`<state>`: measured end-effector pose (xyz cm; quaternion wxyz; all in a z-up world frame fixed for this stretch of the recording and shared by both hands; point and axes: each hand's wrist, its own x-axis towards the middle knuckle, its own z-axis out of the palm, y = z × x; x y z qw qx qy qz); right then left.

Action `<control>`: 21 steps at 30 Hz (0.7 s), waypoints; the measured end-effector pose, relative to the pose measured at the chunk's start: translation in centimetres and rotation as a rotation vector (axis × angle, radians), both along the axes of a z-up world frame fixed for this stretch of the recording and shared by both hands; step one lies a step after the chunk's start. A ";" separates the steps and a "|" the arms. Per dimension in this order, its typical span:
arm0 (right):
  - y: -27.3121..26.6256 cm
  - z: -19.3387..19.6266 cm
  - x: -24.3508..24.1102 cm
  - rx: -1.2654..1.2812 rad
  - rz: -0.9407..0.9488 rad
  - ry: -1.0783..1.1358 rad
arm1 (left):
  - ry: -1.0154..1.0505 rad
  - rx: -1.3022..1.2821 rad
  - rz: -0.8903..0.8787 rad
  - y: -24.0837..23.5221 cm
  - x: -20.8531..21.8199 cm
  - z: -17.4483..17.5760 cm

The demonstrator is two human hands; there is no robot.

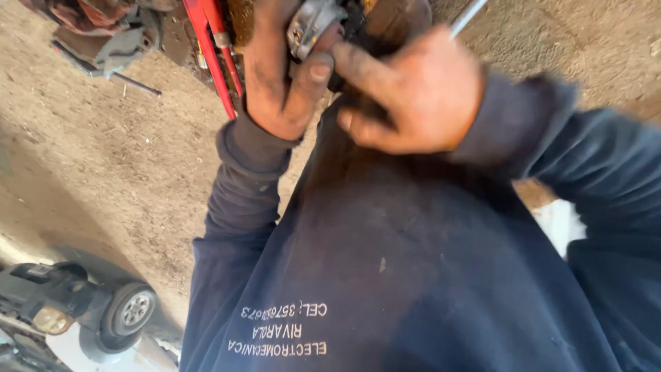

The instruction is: Sanding and inspecting a small metal engine component using an abrasive strip.

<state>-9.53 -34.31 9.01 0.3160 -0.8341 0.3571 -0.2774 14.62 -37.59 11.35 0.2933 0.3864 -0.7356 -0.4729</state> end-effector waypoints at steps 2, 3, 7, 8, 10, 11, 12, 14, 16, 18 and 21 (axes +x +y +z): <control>-1.0 1.1 -0.7 -0.263 0.022 0.211 | -0.031 -0.006 -0.031 -0.3 0.4 0.4; -1.8 1.7 -1.1 -0.537 0.034 0.421 | -0.063 -0.021 -0.068 -0.7 0.5 0.8; -3.3 6.1 -1.5 -0.968 -0.139 0.582 | -0.221 -0.145 -0.057 -1.0 -0.5 2.0; -3.7 6.4 -1.6 -0.992 -0.110 0.541 | -0.182 -0.101 -0.026 -0.8 -0.7 2.6; -4.5 6.3 -1.9 -1.012 -0.070 0.503 | -0.135 -0.051 0.010 -0.3 -1.3 3.7; -5.1 5.8 -1.8 -1.042 -0.008 0.408 | -0.170 -0.147 0.058 0.0 -1.4 4.1; -5.6 5.1 -1.7 -1.068 0.053 0.312 | -0.207 -0.243 0.106 0.2 -1.4 4.5; -5.2 2.4 -1.9 -0.955 0.070 0.216 | -0.215 -0.198 0.121 0.0 -0.8 5.2; -4.3 0.5 -0.9 -0.840 0.084 0.111 | -0.233 -0.154 0.137 -0.1 0.2 5.2; -2.8 -0.3 0.9 -0.533 -0.077 -0.272 | -0.166 -0.056 0.065 -0.5 1.3 4.7; 0.1 -0.3 3.6 -0.170 -0.283 -0.517 | 0.215 0.303 0.191 -0.6 2.5 1.3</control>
